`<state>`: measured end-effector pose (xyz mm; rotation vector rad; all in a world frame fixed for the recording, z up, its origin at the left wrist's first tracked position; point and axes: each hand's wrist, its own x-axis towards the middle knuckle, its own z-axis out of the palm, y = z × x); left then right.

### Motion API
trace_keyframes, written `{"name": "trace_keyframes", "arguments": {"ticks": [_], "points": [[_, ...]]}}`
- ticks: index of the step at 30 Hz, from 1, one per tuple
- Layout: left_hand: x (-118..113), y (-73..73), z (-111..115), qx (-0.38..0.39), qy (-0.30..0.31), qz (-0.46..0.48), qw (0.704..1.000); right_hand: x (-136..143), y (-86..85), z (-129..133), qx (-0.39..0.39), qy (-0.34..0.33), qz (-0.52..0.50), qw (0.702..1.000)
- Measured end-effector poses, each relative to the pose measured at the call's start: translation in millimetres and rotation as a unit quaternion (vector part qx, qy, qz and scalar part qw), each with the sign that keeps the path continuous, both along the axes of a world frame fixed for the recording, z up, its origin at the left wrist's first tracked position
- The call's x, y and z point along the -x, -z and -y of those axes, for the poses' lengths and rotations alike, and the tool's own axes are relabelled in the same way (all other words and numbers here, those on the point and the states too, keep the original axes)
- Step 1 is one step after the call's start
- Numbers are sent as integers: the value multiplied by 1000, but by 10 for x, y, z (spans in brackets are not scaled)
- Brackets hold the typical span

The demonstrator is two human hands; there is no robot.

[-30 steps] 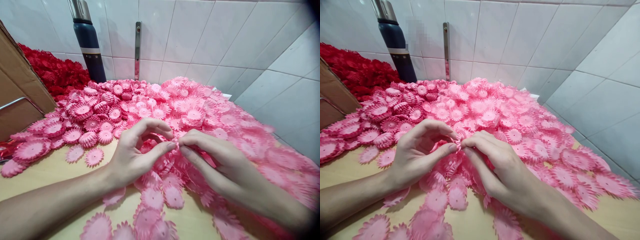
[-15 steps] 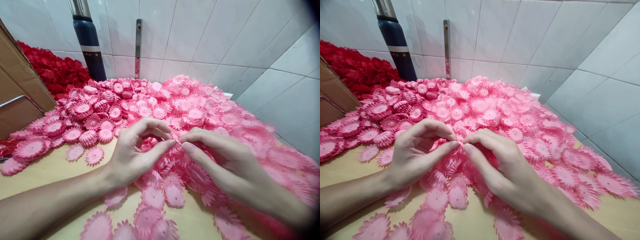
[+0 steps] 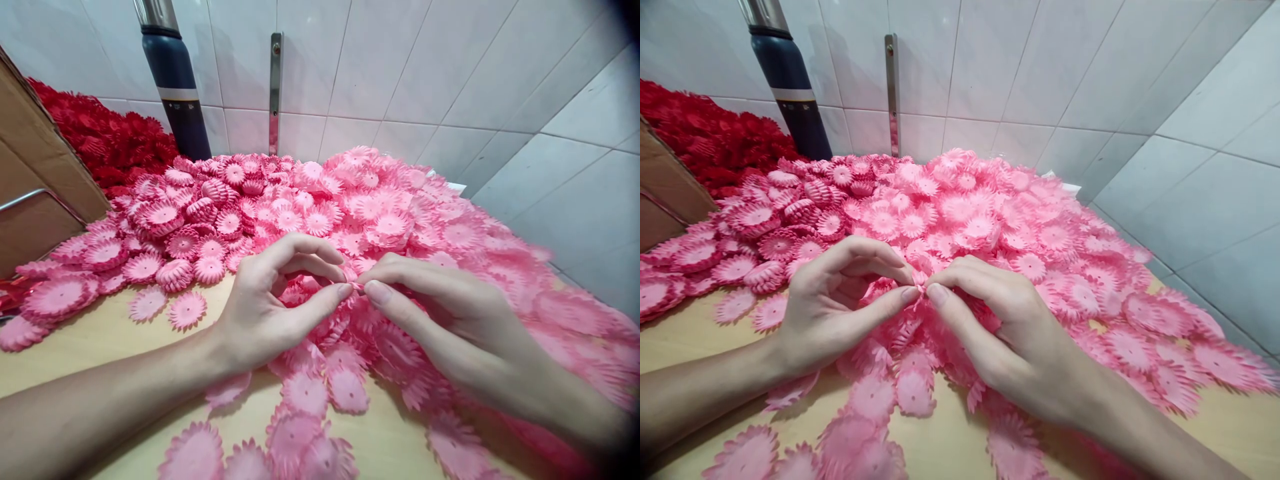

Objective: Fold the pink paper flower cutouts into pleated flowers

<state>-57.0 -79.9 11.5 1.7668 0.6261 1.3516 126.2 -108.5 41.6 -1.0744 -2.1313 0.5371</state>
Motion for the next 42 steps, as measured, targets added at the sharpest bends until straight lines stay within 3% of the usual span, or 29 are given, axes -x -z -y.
{"name": "trace_keyframes", "arguments": {"ticks": [13,27,42], "points": [[7,-15,16,7,6,-20,1000,-15,-15,-1,5,-12,-24,1000],[8,-32,19,3,-8,-28,1000,-38,-48,-6,89,-24,-41,995],[16,-32,13,-2,-12,-37,999,-3,-14,-4,26,-6,-40,999]]}}
